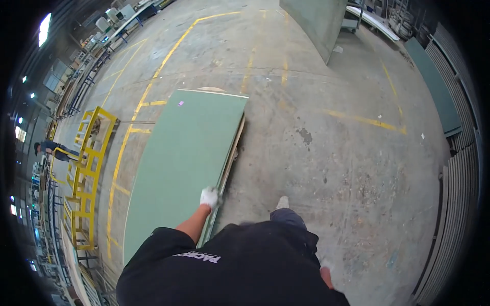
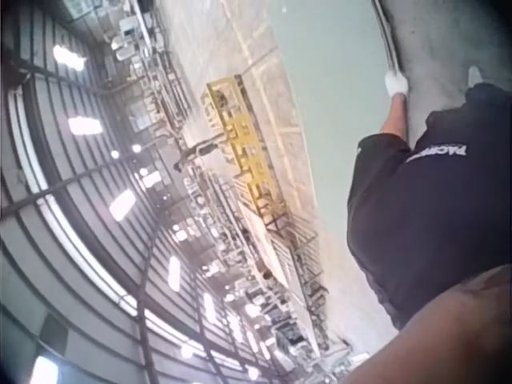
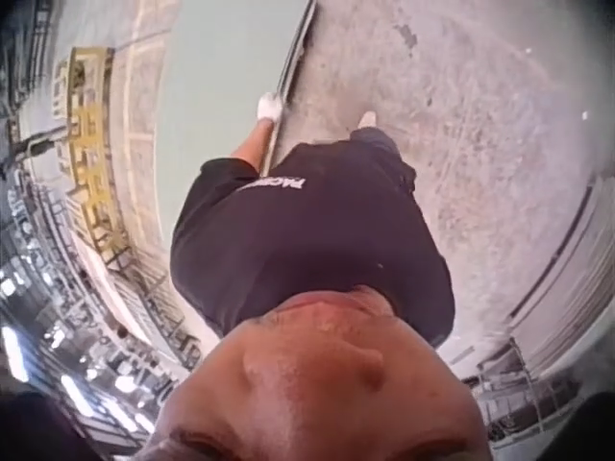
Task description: Applying a coating to wooden panels using a paint roller.
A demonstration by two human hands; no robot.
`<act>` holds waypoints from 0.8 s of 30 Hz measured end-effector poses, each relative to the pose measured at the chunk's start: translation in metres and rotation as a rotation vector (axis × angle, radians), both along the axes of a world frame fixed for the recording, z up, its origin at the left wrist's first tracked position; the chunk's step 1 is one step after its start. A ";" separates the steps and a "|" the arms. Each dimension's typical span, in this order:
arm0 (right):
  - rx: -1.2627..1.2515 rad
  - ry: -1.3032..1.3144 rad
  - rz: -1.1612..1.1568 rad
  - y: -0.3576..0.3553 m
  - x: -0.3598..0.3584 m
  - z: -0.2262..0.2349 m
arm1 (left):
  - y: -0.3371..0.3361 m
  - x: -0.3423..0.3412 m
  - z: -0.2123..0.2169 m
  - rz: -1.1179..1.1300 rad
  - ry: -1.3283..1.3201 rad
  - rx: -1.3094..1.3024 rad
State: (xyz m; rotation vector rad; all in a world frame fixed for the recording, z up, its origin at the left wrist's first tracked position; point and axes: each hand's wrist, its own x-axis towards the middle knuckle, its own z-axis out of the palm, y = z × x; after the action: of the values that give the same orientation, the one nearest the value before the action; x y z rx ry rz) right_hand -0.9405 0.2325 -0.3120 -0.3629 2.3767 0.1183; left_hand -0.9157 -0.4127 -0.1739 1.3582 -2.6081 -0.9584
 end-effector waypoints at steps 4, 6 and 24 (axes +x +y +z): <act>-0.329 0.567 -0.475 -0.051 -0.275 0.035 | 0.012 -0.018 -0.039 0.026 -0.249 0.120; -0.220 0.698 -0.471 -0.113 -0.422 0.120 | -0.004 -0.061 -0.044 -0.150 -0.466 0.058; -0.646 0.067 -0.412 -0.663 -1.124 0.123 | -0.410 -0.931 0.116 -0.199 0.217 -0.004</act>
State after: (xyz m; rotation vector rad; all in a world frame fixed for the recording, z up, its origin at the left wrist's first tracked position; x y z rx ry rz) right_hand -2.0646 -0.4310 -0.1889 -0.1532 2.4516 -0.8512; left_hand -1.8465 -0.8230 -0.0580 0.9450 -2.6101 -1.0571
